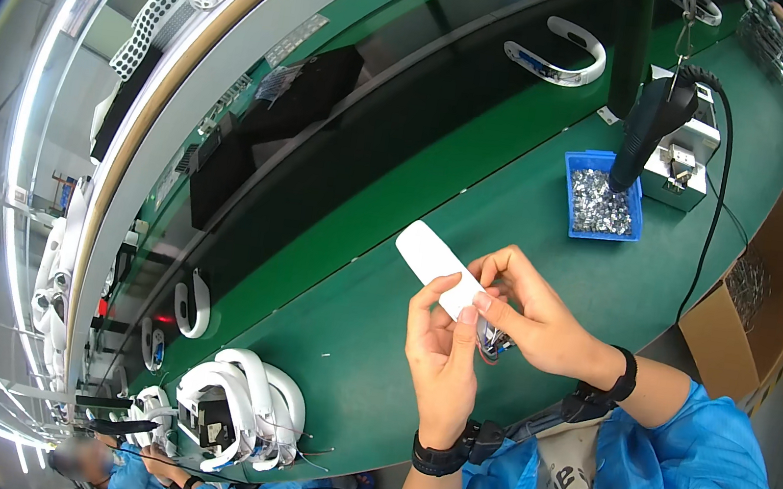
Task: Assembling electronic components using an electric screwdriver at a factory workbench.
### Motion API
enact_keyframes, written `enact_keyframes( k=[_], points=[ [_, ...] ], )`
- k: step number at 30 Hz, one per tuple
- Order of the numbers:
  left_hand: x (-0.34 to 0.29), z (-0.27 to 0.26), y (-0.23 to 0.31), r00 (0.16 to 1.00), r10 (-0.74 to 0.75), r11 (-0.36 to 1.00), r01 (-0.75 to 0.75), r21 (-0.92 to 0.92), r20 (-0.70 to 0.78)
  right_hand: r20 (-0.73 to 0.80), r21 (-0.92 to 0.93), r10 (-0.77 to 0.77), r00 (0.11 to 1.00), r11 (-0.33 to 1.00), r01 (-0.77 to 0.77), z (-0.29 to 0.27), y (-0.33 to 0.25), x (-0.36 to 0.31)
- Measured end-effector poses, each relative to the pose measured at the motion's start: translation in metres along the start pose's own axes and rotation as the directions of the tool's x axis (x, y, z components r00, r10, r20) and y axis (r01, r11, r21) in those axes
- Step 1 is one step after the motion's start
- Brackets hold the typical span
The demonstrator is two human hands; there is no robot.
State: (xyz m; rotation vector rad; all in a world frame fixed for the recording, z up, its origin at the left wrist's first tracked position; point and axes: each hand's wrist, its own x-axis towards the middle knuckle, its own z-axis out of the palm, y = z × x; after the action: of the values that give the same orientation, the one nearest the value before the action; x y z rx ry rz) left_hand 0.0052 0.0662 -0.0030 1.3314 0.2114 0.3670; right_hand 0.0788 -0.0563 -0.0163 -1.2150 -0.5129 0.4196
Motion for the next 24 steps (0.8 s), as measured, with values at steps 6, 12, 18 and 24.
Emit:
enact_keyframes(
  k=[6, 12, 18, 24],
  points=[
    [-0.002, -0.002, 0.013, 0.999, -0.044, 0.998, 0.045, 0.042, -0.029, -0.277, -0.253, -0.524, 0.805, 0.849, 0.465, -0.033, -0.003, -0.004],
    [-0.002, 0.006, 0.017, 0.995, -0.070, 0.997, 0.073, 0.040, -0.073, -0.425, -0.719, -0.758, 0.496, 0.615, 0.324, -0.115, -0.039, 0.024],
    [0.012, 0.029, 0.011, 0.993, -0.112, 0.993, 0.110, 0.053, 0.046, -0.271, -0.195, -0.421, 0.866, 0.905, 0.379, -0.159, -0.070, 0.046],
    [0.025, 0.038, 0.015, 0.986, -0.136, 0.989, 0.129, 0.073, 0.100, -0.326, -0.229, -0.564, 0.759, 0.826, 0.516, -0.225, -0.083, 0.020]
  ],
)
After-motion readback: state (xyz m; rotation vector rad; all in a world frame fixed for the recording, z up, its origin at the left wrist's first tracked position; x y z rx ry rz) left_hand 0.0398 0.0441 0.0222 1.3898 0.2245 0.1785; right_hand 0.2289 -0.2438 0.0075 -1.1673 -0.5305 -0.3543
